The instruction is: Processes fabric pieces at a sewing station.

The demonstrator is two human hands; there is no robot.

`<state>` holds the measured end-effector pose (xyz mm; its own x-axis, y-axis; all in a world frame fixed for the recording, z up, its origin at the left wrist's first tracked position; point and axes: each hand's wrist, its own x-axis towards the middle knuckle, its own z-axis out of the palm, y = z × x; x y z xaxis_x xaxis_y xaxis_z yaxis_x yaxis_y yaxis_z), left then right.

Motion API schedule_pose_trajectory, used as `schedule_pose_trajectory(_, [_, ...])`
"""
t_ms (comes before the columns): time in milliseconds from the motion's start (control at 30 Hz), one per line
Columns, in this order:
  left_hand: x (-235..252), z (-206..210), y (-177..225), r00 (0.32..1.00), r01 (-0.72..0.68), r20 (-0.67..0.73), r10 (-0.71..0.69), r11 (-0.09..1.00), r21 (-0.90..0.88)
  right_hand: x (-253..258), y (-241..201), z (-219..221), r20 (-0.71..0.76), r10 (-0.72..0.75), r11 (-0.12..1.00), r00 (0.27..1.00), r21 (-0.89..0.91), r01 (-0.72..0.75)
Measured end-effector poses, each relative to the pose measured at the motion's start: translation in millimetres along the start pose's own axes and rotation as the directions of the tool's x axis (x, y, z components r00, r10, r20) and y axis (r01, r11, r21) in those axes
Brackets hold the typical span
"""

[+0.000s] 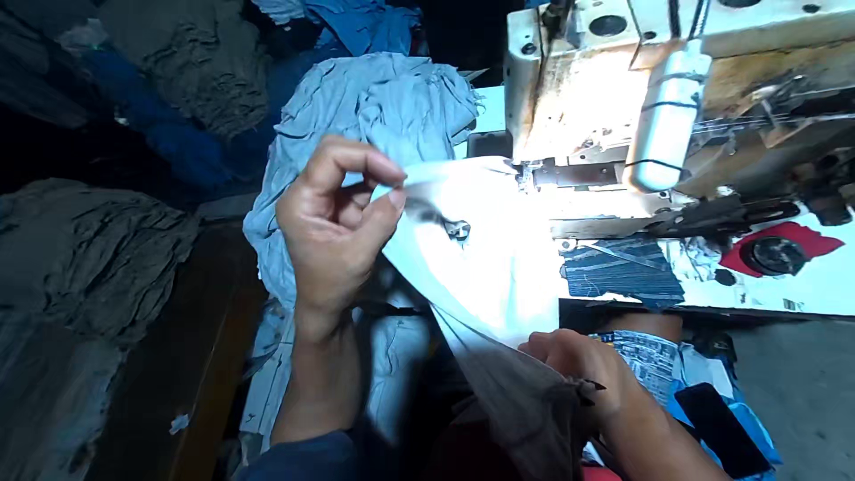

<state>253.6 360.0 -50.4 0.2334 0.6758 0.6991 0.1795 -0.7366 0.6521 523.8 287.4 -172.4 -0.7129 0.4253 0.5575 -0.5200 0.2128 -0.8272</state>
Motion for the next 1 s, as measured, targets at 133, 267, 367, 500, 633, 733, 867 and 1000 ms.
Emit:
schedule_pose_trajectory(133, [-17.2, -24.4, -37.8, 0.981, 0.171, 0.022, -0.194, 0.906, 0.387, -2.5, 24.2, -23.1, -0.354, 0.412, 0.892, 0.840, -0.029, -0.450])
schedule_pose_trajectory(267, [-29.0, -16.7, -81.5, 0.887, 0.235, 0.139, -0.439, 0.690, 0.685, 1.4, 46.9, -41.8, -0.649, 0.413, 0.859, 0.639, 0.043, -0.511])
schedule_pose_trajectory(367, [-29.0, 29.1, -86.2, 0.912, 0.107, 0.359, -0.197, 0.961, 0.257, 7.6, 33.4, -44.3, -0.684, 0.369, 0.859, 0.629, -0.007, -0.511])
schedule_pose_trajectory(500, [-17.9, 61.8, -83.7, 0.681, 0.204, 0.711, -0.177, 0.978, 0.048, 8.1, 13.0, -48.8, -0.634, 0.318, 0.877, 0.706, -0.087, -0.473])
schedule_pose_trajectory(633, [-9.5, 50.2, -86.3, 0.579, 0.263, 0.772, -0.262, 0.956, 0.127, -0.9, 0.3, -53.3, -0.630, 0.272, 0.883, 0.727, -0.136, -0.448])
schedule_pose_trajectory(733, [-10.7, 38.9, -74.7, 0.627, 0.347, 0.711, -0.319, 0.931, 0.112, -5.1, 0.9, -53.4, -0.648, 0.224, 0.900, 0.728, -0.148, -0.410])
schedule_pose_trajectory(867, [-20.8, 32.3, -63.8, 0.693, 0.352, 0.657, -0.295, 0.935, 0.049, -3.9, 7.2, -50.1, -0.647, 0.093, 0.942, 0.757, -0.189, -0.277])
schedule_pose_trajectory(1000, [-32.1, 34.8, -54.0, 0.764, 0.290, 0.593, -0.254, 0.956, 0.035, -2.5, 4.3, -40.9, -0.674, 0.018, 0.936, 0.739, -0.249, -0.249])
